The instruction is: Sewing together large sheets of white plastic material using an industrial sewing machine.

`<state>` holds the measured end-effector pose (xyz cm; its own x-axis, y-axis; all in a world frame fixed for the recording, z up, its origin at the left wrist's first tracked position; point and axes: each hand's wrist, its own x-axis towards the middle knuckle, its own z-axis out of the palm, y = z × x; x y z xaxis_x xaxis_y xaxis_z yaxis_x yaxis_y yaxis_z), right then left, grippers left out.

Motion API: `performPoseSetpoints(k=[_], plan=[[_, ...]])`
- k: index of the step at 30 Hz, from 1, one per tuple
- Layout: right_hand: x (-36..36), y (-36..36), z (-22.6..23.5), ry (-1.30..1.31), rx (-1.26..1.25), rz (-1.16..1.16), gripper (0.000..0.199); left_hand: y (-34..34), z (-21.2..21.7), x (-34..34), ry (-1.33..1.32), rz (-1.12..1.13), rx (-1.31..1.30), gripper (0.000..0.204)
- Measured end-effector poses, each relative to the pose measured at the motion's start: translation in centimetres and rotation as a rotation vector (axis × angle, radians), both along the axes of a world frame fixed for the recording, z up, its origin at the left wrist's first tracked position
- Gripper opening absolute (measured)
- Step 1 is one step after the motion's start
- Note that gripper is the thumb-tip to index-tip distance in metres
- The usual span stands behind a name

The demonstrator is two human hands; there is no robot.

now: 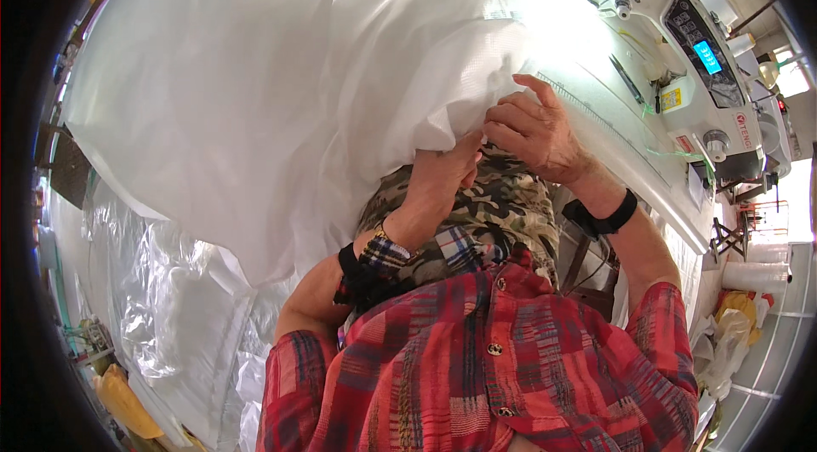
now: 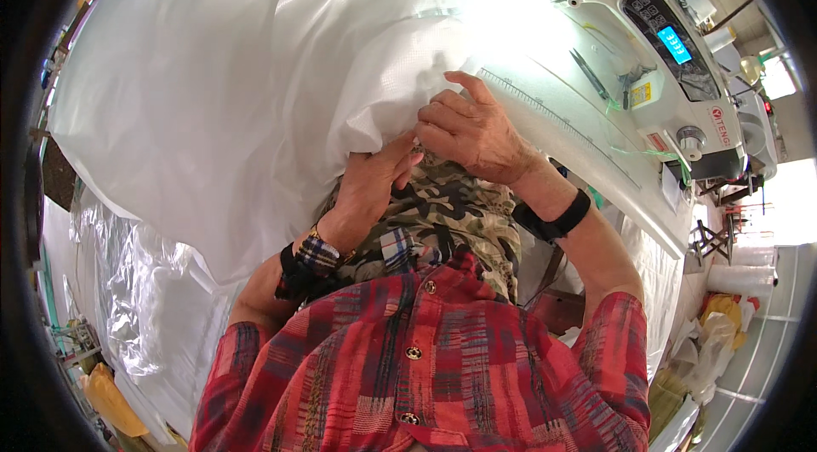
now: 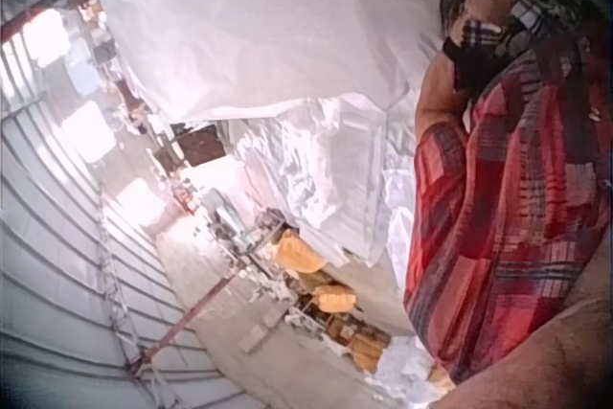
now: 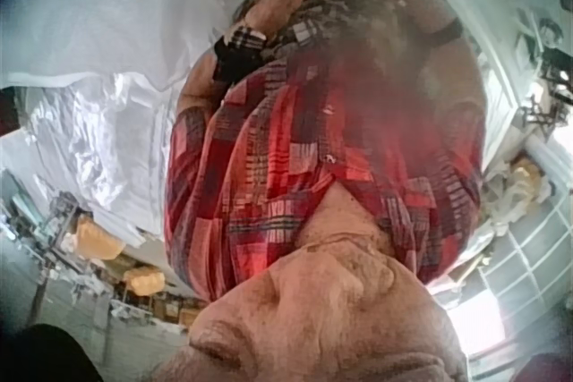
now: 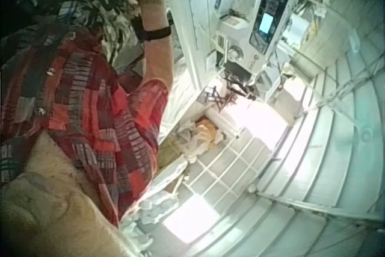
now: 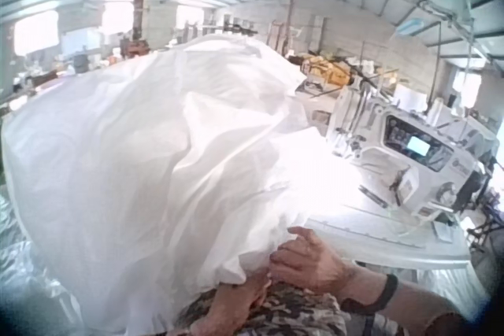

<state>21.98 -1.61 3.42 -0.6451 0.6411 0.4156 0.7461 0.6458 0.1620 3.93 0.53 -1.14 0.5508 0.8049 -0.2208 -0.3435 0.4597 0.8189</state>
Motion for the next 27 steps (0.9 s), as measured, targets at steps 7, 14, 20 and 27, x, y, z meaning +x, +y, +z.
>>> performPoseSetpoints(k=[7,14,20,27], plan=[[-0.5,-0.5,-1.0,0.078,0.040,-0.053,0.023,0.0,-0.3,-0.2,-0.093,-0.069,-0.175,0.011],[-0.5,-0.8,-1.4,0.122,0.091,-0.046,0.025,-0.5,0.9,-0.7,-0.231,-0.304,-0.380,0.022],[0.2,-0.7,-1.3,0.152,0.115,0.020,0.028,-1.1,4.6,-1.9,0.069,-0.394,1.034,0.038],[0.1,-0.6,-1.1,0.260,0.089,0.076,0.020,2.4,2.5,-0.4,0.733,0.163,1.740,0.014]])
